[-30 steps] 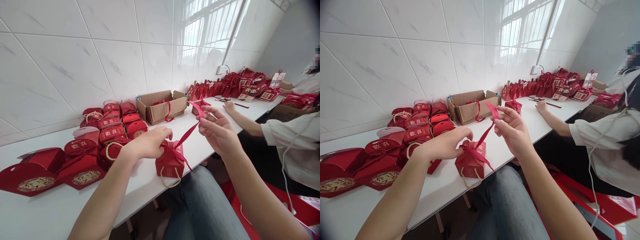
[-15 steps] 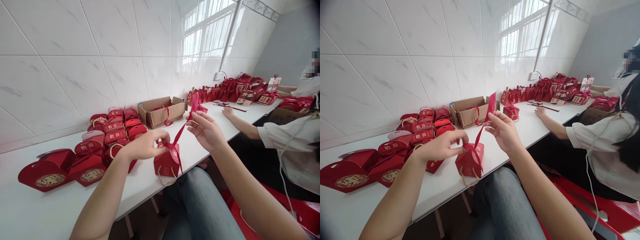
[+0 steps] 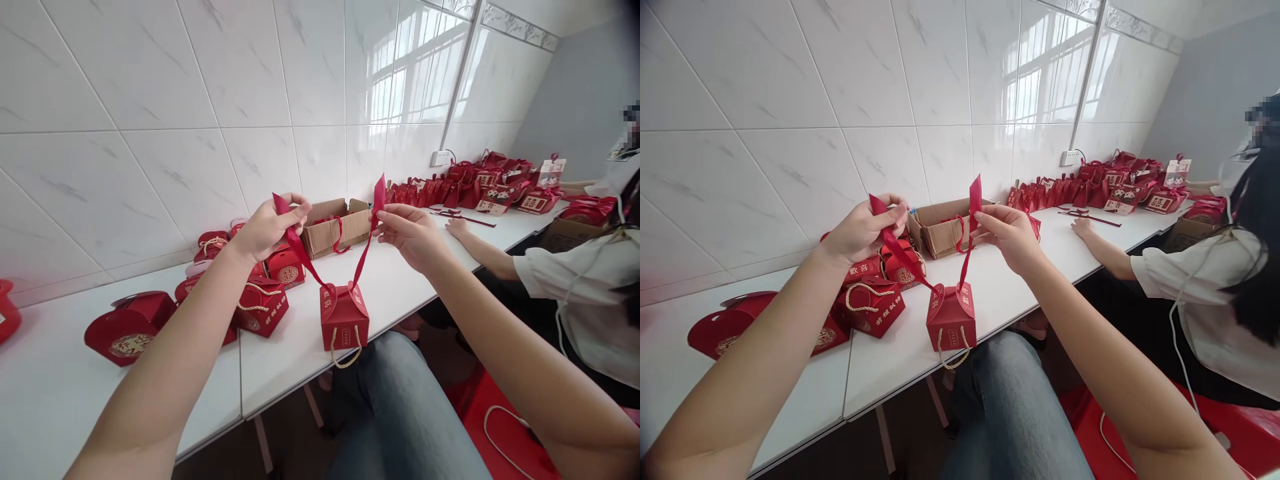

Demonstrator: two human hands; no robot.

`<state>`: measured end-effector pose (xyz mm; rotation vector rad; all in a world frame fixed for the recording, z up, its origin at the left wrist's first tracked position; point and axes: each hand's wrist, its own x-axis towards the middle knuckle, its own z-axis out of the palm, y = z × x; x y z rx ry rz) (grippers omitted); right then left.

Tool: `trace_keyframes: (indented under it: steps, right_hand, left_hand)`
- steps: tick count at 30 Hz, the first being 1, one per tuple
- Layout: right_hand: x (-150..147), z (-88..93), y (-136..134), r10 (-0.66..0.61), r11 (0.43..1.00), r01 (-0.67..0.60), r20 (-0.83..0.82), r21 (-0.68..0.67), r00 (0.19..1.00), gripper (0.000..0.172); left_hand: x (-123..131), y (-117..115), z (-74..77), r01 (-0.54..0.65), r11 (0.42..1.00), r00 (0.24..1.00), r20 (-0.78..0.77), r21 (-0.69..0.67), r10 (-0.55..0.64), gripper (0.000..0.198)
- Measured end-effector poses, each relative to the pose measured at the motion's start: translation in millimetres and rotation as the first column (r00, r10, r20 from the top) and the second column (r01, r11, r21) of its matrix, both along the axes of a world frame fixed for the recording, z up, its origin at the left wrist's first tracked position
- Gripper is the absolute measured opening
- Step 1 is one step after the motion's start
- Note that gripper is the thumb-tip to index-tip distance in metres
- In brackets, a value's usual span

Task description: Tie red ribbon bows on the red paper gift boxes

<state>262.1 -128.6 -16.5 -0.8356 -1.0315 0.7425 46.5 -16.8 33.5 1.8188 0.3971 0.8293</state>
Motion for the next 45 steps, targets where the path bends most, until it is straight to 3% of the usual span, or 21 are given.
trace_keyframes:
  steps: [9,15,18,21,25,31,37,45]
  right_hand:
    - [-1,14.8,-9,-0.04,0.999,0.041,0.107,-0.011,0.993,0.02]
    - [0,20.3,-15,-0.036,0.999,0.038,0.129,-0.018,0.991,0.021]
    - [1,19.6,-14,-0.029,0.999,0.034,0.126,-0.035,0.992,0.023]
    - [1,19.2,-14,-0.031,0.998,0.037,0.124,-0.045,0.992,0.023]
    - [-3,21.0,-17,-0.051,0.998,0.055,0.123,-0.03,0.991,0.024]
    - [-8,22.7,-13,-0.057,0.998,0.058,0.113,-0.007,0.992,0.022]
    - [-15,27.6,-10,-0.074,0.997,0.079,0.149,-0.023,0.986,0.024]
    - [-20,33.0,-8,-0.083,0.995,0.089,0.143,-0.033,0.986,0.023]
  left_hand:
    - [-4,-8,27.0,-0.082,0.979,0.975,-0.189,0.186,0.117,0.041]
    - [-5,-16,42.0,-0.121,0.984,0.974,-0.174,0.129,0.143,0.035]
    - [-1,-21,41.5,-0.123,0.991,0.986,-0.11,0.048,0.128,0.031]
    - [0,-26,38.2,-0.029,1.0,0.998,-0.053,0.011,0.03,0.016]
    - [1,-28,33.9,0.043,0.999,0.999,-0.003,-0.004,-0.043,0.036]
    - [11,-30,30.2,-0.06,0.998,0.998,0.014,0.024,0.059,0.008]
    - [20,-31,29.7,-0.197,0.98,0.98,0.042,0.041,0.195,0.02]
    - [25,-28,28.0,-0.234,0.972,0.967,0.111,0.016,0.231,0.031]
